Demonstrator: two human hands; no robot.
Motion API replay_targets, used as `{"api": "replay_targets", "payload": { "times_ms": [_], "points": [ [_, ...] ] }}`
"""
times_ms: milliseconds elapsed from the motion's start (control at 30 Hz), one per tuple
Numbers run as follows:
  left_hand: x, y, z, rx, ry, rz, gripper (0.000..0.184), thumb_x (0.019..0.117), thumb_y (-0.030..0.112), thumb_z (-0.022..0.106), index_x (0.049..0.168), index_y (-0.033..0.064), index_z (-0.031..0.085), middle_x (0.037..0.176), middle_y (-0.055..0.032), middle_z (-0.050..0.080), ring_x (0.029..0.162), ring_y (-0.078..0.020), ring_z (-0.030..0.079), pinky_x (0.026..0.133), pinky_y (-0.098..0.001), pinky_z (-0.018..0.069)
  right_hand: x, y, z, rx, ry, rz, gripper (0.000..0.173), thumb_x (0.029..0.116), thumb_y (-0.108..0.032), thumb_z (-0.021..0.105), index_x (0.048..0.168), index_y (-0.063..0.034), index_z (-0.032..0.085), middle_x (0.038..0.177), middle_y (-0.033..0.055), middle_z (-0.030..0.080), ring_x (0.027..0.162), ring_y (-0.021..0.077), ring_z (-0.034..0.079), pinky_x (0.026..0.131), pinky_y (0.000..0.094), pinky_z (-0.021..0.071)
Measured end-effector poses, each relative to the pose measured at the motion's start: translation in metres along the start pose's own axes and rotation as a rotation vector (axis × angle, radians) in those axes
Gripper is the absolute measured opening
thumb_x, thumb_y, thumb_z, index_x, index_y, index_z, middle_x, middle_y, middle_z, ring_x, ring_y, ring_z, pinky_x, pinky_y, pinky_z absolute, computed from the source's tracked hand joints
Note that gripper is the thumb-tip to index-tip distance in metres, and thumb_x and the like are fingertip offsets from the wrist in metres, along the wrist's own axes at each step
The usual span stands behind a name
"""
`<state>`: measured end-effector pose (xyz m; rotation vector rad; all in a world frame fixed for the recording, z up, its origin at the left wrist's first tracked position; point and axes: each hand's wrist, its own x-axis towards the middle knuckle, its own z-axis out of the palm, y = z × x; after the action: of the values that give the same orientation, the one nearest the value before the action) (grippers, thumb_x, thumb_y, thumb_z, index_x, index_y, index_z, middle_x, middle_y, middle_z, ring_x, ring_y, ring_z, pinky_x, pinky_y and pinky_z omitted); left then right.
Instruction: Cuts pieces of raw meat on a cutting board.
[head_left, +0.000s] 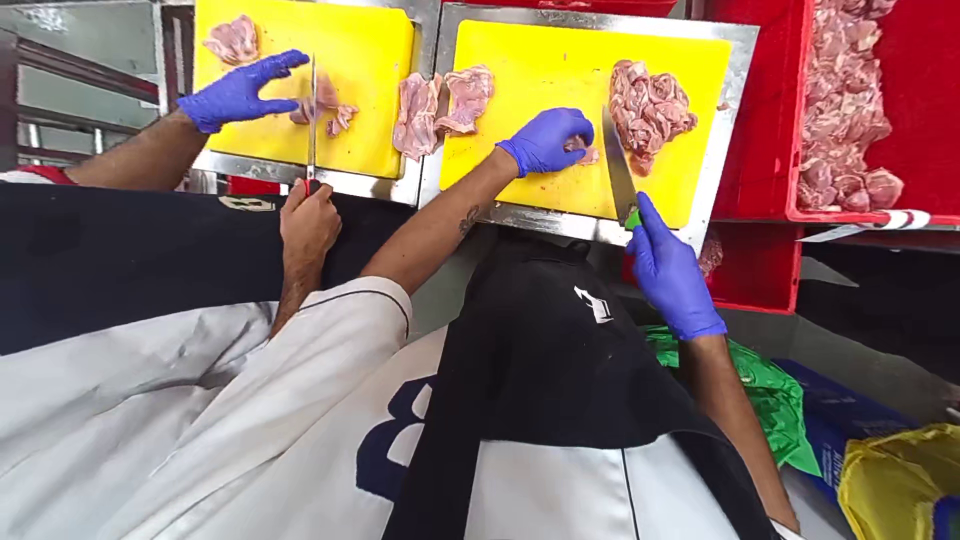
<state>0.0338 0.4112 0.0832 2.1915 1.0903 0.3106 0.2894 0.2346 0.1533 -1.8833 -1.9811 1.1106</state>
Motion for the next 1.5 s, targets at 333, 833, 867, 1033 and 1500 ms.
{"api": "replay_targets", "payload": {
  "times_ms": [333,833,867,1033,1500],
  "points": [
    [-0.015,0.012,0.019,0.065,0.106,-0.055,0.021,0.0932,0.021,0.066,0.106,0.0064,0.075,0.107,-0.012,0.072,0.103,-0.0267,0.07,0.092,-0.0454,0.0565,0.057,-0.025,0.053,-0.142,0.079,-0.03,0.055,0.1098,-0.023,0.034,0.164,-0.0224,0.026,0.092,0.0185,0.071,0.082,0.0384,0.071,0.073,0.0593,0.0557],
    [-0.015,0.051,-0.009,0.154,-0.583,0.185,0.03,0.0724,-0.003,0.081,0.101,0.0064,0.077,0.097,-0.0127,0.073,0.094,-0.0302,0.069,0.085,-0.0541,0.0553,0.058,0.006,-0.004,0.309,0.189,0.029,0.051,0.1118,-0.029,0.031,0.163,-0.0229,0.031,0.091,0.0074,0.066,0.057,0.0157,0.058,0.053,0.0362,0.0532],
    [-0.01,0.05,-0.022,0.03,-0.607,0.196,0.029,0.0753,0.0,0.082,0.103,0.0052,0.077,0.097,-0.0116,0.074,0.093,-0.0273,0.069,0.085,-0.0519,0.055,0.054,0.006,-0.002,0.354,0.19,0.028,0.051,0.1116,-0.028,0.032,0.163,-0.0209,0.031,0.091,0.0068,0.066,0.055,0.0141,0.057,0.05,0.0338,0.052],
    [0.049,-0.003,-0.112,-0.434,0.306,-0.157,0.051,0.0918,0.013,0.075,0.137,-0.0034,0.059,0.137,-0.0204,0.062,0.125,-0.0267,0.063,0.107,-0.0436,0.0533,0.046,0.01,0.001,0.514,0.173,0.043,0.052,0.1122,-0.026,0.034,0.164,-0.0207,0.028,0.089,0.0046,0.064,0.051,0.012,0.053,0.043,0.0289,0.048],
    [-0.049,-0.076,-0.139,0.132,-0.146,-0.469,0.042,0.0942,0.032,0.074,0.111,-0.0049,0.067,0.108,-0.0258,0.068,0.105,-0.0404,0.065,0.096,-0.0616,0.05,0.048,0.005,0.054,0.209,-0.342,-0.246,0.05,0.111,-0.032,0.034,0.16,-0.0251,0.038,0.091,0.0045,0.068,0.067,0.016,0.063,0.064,0.0387,0.0566]
  ]
}}
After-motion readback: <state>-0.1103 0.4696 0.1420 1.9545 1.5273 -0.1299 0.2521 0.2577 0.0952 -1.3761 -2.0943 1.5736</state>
